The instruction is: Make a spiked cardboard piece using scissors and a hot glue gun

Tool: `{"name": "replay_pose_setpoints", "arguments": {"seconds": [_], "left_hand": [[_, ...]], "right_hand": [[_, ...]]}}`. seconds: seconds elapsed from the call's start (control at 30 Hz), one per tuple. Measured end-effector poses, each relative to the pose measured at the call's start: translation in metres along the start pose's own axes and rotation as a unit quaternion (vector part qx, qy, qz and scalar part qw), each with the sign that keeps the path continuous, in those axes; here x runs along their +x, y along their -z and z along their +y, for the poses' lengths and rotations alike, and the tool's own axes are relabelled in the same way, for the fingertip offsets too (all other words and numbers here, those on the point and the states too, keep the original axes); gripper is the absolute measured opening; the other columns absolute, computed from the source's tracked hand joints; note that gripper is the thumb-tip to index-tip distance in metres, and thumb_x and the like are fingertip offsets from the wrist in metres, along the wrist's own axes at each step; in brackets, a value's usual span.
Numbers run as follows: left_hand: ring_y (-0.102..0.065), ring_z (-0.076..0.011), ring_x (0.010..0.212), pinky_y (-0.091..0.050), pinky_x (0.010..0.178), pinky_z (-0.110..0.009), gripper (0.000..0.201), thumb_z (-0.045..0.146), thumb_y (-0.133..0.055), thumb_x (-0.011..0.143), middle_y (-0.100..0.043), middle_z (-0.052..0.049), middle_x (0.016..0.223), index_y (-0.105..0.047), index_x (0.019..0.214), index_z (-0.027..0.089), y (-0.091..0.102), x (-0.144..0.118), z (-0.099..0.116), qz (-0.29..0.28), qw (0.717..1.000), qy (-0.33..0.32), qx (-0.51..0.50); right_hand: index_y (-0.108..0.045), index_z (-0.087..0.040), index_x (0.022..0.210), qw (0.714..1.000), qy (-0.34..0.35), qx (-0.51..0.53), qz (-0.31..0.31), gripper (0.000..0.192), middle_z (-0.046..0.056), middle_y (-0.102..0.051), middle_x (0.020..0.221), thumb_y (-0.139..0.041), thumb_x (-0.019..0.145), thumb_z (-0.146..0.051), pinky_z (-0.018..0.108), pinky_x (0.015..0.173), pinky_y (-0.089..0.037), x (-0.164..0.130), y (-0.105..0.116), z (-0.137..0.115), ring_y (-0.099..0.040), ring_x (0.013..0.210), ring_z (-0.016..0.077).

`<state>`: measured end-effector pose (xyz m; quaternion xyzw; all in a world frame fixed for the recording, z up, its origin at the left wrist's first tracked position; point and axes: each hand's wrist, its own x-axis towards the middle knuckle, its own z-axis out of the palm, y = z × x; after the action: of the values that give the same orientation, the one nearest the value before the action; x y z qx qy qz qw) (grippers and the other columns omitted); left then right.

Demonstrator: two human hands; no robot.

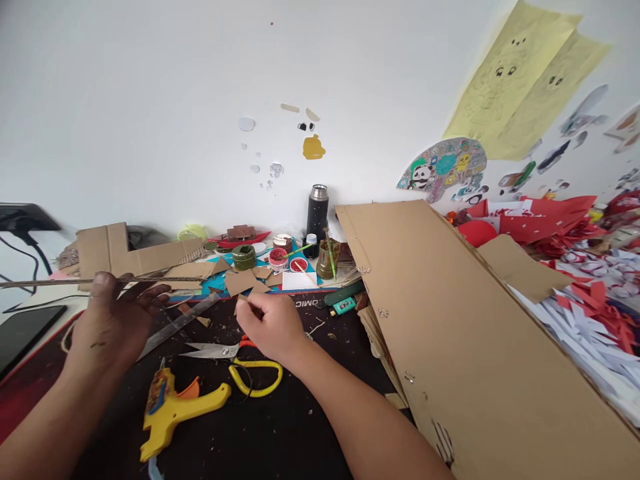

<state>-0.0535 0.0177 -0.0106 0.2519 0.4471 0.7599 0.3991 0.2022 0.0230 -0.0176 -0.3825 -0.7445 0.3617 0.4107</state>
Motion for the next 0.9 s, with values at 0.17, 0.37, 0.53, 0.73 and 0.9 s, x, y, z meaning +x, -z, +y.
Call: {"name": "replay_pose_setpoints", "arguments": {"seconds": [0.17,0.37,0.53,0.73,0.9], "left_hand": [[-0.070,-0.0195,0.082,-0.056,0.074,-0.032,0.053,0.067,-0.098,0.062,-0.081,0.004,0.093,-0.073,0.090,0.029,-0.007,-0.008,-0.007,-0.026,0.999,0.011,0.015],[-0.070,-0.0223,0.084,-0.058,0.072,-0.036,0.055,0.069,-0.093,0.068,-0.080,0.000,0.097,-0.076,0.100,0.028,-0.008,-0.012,-0.012,-0.063,0.997,0.016,0.029],[-0.072,-0.0273,0.096,-0.061,0.078,-0.042,0.050,0.071,-0.088,0.073,-0.081,-0.001,0.112,-0.079,0.104,0.034,-0.008,-0.013,-0.009,-0.101,0.994,0.017,0.041],[-0.067,-0.0415,0.128,-0.063,0.088,-0.055,0.049,0.077,-0.083,0.074,-0.080,0.000,0.127,-0.082,0.114,0.048,-0.010,-0.016,-0.006,-0.139,0.988,-0.003,0.061],[-0.053,-0.0468,0.149,-0.058,0.103,-0.065,0.053,0.079,-0.081,0.073,-0.078,0.002,0.136,-0.080,0.117,0.050,-0.017,-0.022,-0.004,-0.149,0.986,0.002,0.081]], "right_hand": [[-0.045,-0.022,0.064,1.000,-0.007,-0.007,-0.028,0.042,-0.005,-0.045,0.058,-0.058,0.101,-0.038,0.028,0.059,-0.029,-0.003,-0.004,0.000,-0.041,0.057,0.0117],[-0.072,-0.023,0.095,0.990,-0.044,0.071,-0.117,0.004,-0.001,-0.076,0.086,-0.069,0.098,-0.025,0.026,0.070,-0.050,-0.005,-0.013,0.005,-0.070,0.073,0.0143],[-0.070,-0.022,0.105,0.977,-0.078,0.151,-0.132,0.010,0.000,-0.073,0.082,-0.070,0.101,-0.031,0.026,0.068,-0.055,-0.007,-0.014,0.004,-0.073,0.069,0.0153],[-0.068,-0.019,0.097,0.963,-0.113,0.199,-0.143,0.024,-0.002,-0.067,0.067,-0.061,0.108,-0.039,0.024,0.065,-0.053,-0.006,-0.009,-0.002,-0.069,0.060,0.0143],[-0.067,-0.019,0.091,0.976,-0.097,0.173,-0.091,0.028,-0.004,-0.061,0.059,-0.060,0.108,-0.041,0.024,0.061,-0.050,-0.002,-0.007,0.003,-0.065,0.055,0.0142]]}}
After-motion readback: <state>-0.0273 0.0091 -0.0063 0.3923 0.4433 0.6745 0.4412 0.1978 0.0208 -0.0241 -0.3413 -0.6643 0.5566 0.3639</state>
